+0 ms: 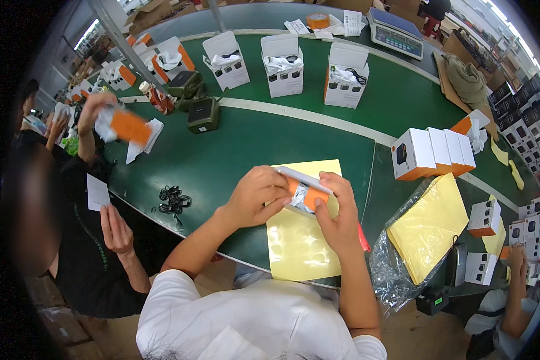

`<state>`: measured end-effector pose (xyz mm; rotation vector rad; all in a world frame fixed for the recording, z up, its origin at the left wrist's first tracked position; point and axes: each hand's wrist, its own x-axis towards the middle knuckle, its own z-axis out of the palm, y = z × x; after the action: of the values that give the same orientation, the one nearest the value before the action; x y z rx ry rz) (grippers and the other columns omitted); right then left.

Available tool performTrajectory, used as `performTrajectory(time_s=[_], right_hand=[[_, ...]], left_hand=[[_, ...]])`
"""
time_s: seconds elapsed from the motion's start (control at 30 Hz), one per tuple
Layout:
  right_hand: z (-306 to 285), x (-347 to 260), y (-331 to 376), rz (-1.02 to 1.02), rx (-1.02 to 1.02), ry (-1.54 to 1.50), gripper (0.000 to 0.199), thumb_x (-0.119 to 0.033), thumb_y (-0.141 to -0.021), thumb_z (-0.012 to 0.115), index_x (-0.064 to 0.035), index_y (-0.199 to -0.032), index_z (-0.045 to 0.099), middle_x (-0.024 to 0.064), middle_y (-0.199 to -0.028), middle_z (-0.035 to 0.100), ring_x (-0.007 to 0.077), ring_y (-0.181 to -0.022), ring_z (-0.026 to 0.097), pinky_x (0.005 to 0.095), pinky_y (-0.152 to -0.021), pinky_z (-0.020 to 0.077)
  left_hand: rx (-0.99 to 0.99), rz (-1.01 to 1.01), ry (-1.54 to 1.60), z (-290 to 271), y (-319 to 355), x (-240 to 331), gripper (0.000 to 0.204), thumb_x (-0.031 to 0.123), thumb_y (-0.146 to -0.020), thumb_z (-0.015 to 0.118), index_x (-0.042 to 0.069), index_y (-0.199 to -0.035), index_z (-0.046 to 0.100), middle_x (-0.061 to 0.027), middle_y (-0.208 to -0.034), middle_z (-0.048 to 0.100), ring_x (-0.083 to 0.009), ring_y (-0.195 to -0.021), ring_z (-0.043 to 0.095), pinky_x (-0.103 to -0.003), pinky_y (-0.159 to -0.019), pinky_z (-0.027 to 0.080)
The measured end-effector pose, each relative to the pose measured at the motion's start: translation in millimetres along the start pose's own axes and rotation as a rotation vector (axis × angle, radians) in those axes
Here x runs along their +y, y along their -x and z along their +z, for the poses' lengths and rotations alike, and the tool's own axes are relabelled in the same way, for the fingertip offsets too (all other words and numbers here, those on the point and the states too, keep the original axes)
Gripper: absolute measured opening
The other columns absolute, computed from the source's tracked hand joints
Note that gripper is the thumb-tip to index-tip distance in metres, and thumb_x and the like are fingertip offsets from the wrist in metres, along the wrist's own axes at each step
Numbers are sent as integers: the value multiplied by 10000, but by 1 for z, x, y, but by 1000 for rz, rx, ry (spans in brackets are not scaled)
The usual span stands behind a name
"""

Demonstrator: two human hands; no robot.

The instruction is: Applying circular stickers to product boxes and placing cables inside on an assembly line.

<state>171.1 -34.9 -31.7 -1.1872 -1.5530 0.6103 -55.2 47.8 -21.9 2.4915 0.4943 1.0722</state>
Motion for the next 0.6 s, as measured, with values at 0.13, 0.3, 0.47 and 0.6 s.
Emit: performTrajectory(time_s=[0.13,0.3,0.47,0.6], right_hand=[[-2,-10,-7,-110,-48,-46,329,-38,-922,681,-54,-1232,571,204,-1410,552,293,-1278,568,390,-1061,453],[-2,-38,-15,283,-60,-202,321,-133,-920,725,-35,-1206,618,205,-1382,601,340,-1290,573,409,-1091,430],[-5,-59,-22,114,-255,124,360,-89,-889,736,-45,-1242,678,147,-1397,625,357,-1337,544,429,-1116,416],[-2,-59,-19,3,-287,306,370,-62,-884,735,-50,-1250,682,141,-1403,627,366,-1366,526,443,-1114,425]], left_hand=[[85,-25,34,4,-3,-2,136,98,-827,752,54,-952,722,-60,-1002,686,-289,-999,631,-424,-883,505],[209,-62,11,15,16,13,166,81,-825,763,62,-988,737,-70,-1064,704,-288,-1022,655,-388,-898,529],[305,-286,545,13,40,-4,278,89,-825,786,49,-1096,739,-108,-1191,695,-272,-1189,637,-404,-1013,512],[418,-203,513,-4,7,-2,468,155,-803,836,85,-1247,707,-171,-1378,614,-325,-1324,555,-452,-1086,443]])
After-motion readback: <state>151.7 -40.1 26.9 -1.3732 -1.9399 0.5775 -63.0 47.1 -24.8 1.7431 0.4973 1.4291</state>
